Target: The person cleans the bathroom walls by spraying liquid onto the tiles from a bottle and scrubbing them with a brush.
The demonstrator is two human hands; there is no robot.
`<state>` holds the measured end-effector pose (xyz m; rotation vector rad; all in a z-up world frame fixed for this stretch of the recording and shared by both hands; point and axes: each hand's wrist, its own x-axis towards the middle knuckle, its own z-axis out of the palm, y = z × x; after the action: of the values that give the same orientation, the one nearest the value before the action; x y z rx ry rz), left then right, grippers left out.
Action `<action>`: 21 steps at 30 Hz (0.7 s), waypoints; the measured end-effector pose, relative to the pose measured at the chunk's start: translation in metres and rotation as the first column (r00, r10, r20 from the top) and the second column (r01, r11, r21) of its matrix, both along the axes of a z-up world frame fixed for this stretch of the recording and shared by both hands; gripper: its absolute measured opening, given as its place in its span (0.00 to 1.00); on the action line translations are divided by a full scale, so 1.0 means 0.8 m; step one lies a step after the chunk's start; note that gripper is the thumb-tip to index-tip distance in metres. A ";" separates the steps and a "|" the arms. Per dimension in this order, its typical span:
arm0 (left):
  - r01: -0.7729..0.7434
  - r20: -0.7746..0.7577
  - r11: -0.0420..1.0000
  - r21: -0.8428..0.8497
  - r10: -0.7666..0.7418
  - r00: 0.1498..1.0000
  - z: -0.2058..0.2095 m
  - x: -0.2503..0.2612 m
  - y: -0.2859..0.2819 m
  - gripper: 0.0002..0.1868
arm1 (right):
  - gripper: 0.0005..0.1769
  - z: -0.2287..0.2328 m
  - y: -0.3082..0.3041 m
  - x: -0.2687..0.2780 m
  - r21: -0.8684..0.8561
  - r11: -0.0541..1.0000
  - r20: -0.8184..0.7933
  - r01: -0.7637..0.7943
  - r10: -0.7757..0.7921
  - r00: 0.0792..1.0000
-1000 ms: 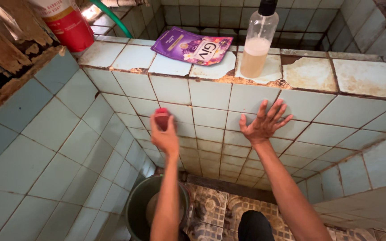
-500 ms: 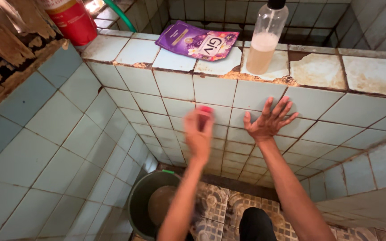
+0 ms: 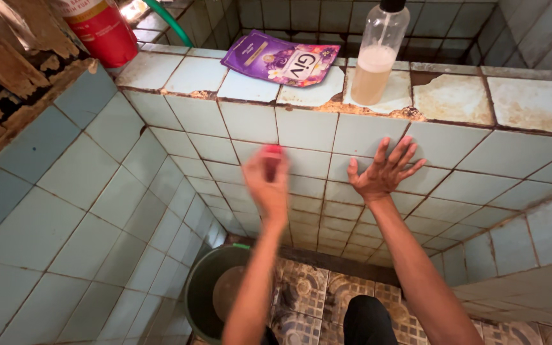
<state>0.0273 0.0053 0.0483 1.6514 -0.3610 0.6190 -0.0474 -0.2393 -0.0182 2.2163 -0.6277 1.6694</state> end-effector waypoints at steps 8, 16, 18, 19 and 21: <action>0.236 0.080 0.958 0.164 -0.252 0.965 -0.011 -0.061 -0.049 0.29 | 0.50 0.001 0.001 0.001 0.003 1.000 0.000 0.003 -0.003 1.000; -0.055 0.083 0.998 -0.042 0.058 0.995 0.000 0.058 0.048 0.26 | 0.50 -0.003 0.002 -0.004 0.026 0.999 -0.018 -0.023 0.024 1.000; -0.128 -0.069 0.979 -0.158 0.118 0.991 0.011 0.073 0.056 0.29 | 0.51 -0.001 0.000 -0.002 0.011 1.000 -0.009 -0.021 0.021 1.000; -0.124 -0.065 0.979 -0.162 0.114 0.991 0.012 0.069 0.050 0.29 | 0.51 0.001 -0.001 -0.001 0.008 1.000 -0.005 -0.017 0.017 1.000; -0.110 0.033 0.989 -0.100 0.114 0.993 0.007 0.045 0.032 0.28 | 0.51 -0.001 0.000 -0.002 0.000 1.000 0.000 -0.015 0.015 1.000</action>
<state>0.0631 0.0310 0.0538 1.5754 -0.2629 0.7427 -0.0492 -0.2393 -0.0192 2.2264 -0.6128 1.6762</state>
